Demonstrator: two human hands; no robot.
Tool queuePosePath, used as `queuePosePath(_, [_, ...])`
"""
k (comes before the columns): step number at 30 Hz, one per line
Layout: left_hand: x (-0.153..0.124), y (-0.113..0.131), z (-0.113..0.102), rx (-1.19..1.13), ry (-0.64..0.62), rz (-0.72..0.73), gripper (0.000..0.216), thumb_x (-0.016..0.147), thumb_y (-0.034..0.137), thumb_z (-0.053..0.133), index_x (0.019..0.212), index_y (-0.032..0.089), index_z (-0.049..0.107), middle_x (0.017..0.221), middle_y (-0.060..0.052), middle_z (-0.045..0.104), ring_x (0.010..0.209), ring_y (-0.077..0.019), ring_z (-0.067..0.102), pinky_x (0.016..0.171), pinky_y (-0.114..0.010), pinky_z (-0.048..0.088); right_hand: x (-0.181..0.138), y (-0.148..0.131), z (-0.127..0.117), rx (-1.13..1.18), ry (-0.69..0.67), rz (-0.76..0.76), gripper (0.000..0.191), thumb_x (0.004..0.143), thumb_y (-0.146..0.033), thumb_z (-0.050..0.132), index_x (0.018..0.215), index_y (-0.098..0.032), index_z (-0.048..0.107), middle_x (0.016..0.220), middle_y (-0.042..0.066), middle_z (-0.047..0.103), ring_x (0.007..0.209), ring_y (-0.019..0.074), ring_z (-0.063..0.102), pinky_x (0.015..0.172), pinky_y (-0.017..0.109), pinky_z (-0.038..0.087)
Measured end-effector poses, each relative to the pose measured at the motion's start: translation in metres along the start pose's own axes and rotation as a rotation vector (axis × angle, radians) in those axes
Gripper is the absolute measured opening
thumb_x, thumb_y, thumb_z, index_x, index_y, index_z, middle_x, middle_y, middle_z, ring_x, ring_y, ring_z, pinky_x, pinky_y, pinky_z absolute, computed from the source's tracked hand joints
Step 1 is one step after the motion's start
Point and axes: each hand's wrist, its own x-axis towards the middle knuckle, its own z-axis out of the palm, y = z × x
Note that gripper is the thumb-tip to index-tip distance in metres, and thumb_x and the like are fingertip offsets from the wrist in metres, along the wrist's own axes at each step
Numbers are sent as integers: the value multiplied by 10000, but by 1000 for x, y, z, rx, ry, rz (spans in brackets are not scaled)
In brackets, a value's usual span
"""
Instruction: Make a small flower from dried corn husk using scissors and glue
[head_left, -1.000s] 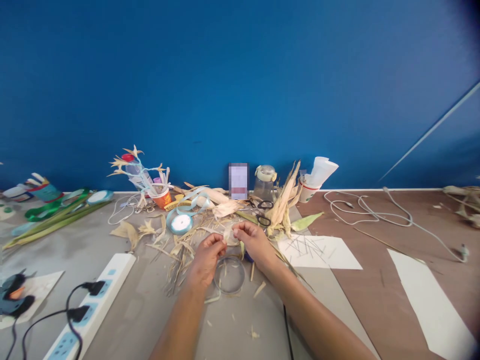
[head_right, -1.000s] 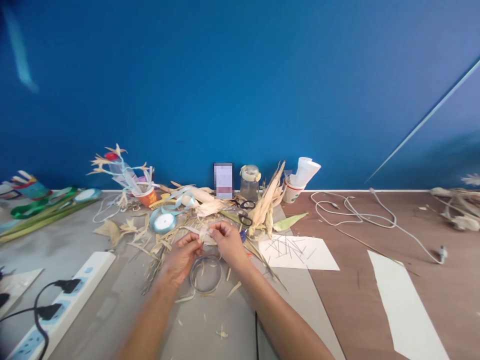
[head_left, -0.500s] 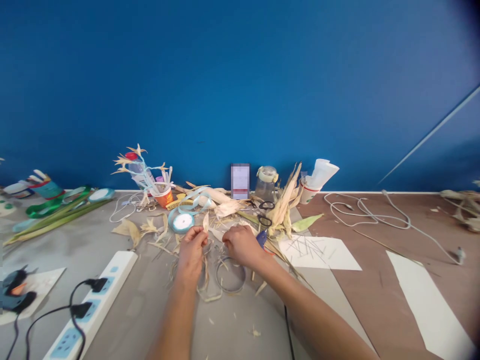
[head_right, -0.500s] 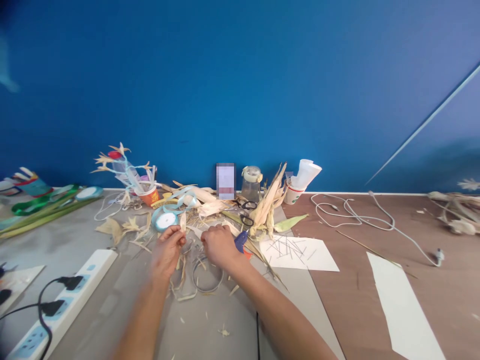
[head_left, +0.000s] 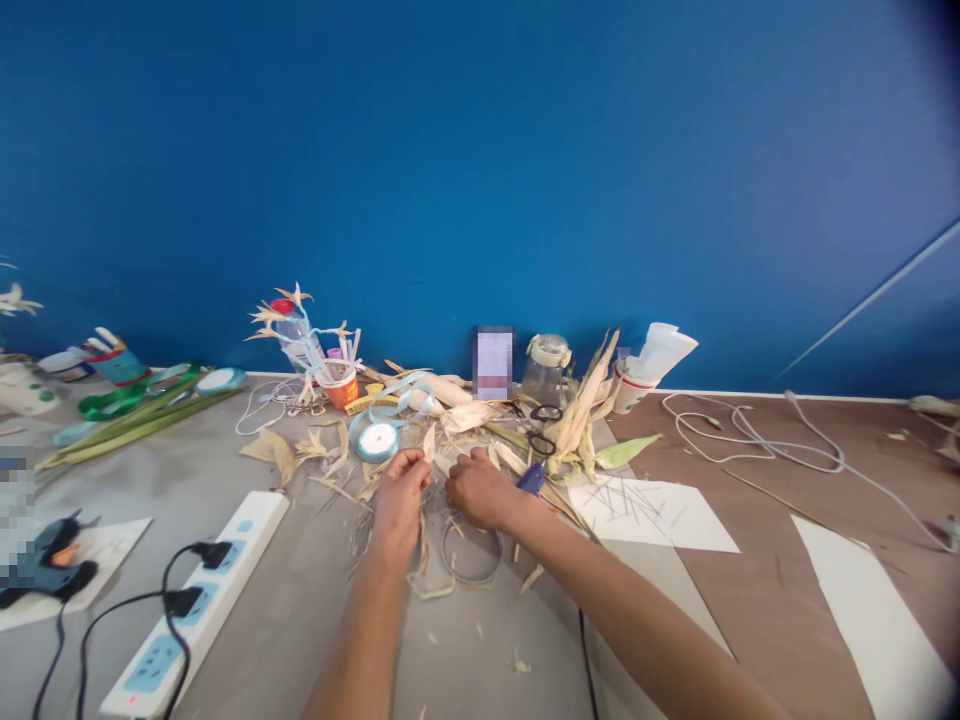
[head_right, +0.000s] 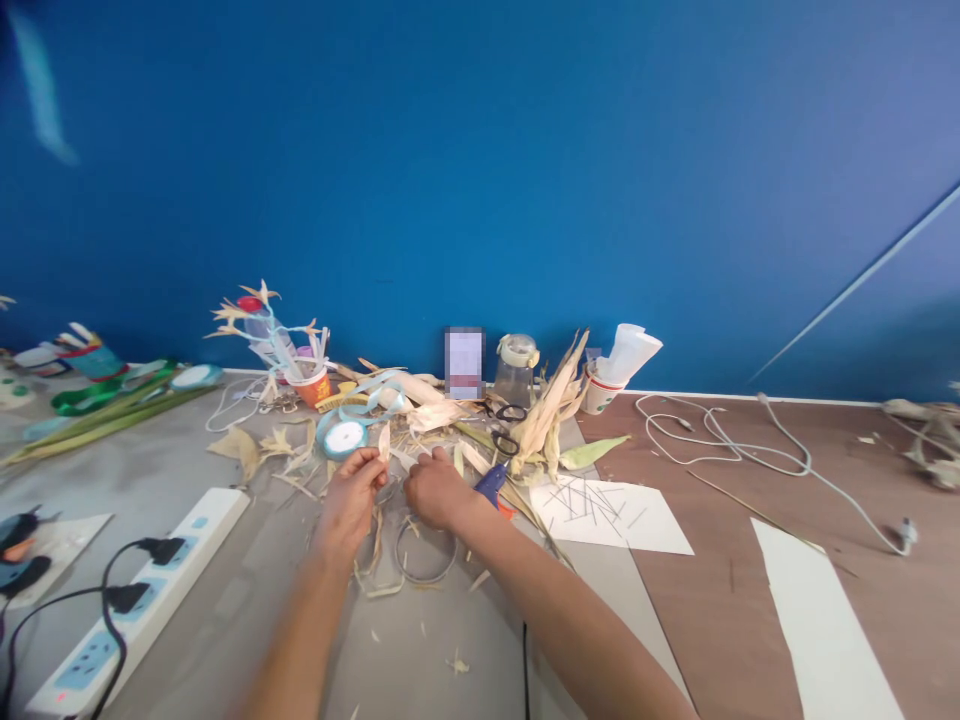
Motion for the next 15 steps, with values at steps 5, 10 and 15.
queuePosePath(5, [-4, 5, 2, 40, -33, 7, 119, 556, 218, 654, 627, 161, 577, 551, 61, 501, 495, -64, 399, 517, -202, 292, -8, 10, -9, 5, 60, 1, 170, 806, -187, 487, 840, -118, 638, 858, 117, 655, 823, 219, 544, 752, 349, 286])
queuePosePath(10, [-10, 4, 5, 141, -145, 0, 109, 596, 250, 656, 620, 171, 586, 547, 56, 488, 526, -83, 415, 541, -213, 305, -31, 19, -27, 52, 134, 117, 154, 814, -143, 460, 824, -139, 614, 746, 75, 666, 690, 177, 563, 722, 313, 289])
queuePosePath(15, [-19, -2, 13, 233, -297, -6, 89, 629, 240, 651, 637, 173, 593, 600, 42, 520, 595, -104, 463, 594, -223, 337, -44, 18, -31, 131, 209, 206, 139, 814, -148, 465, 791, -149, 603, 706, 66, 654, 668, 174, 563, 707, 298, 315])
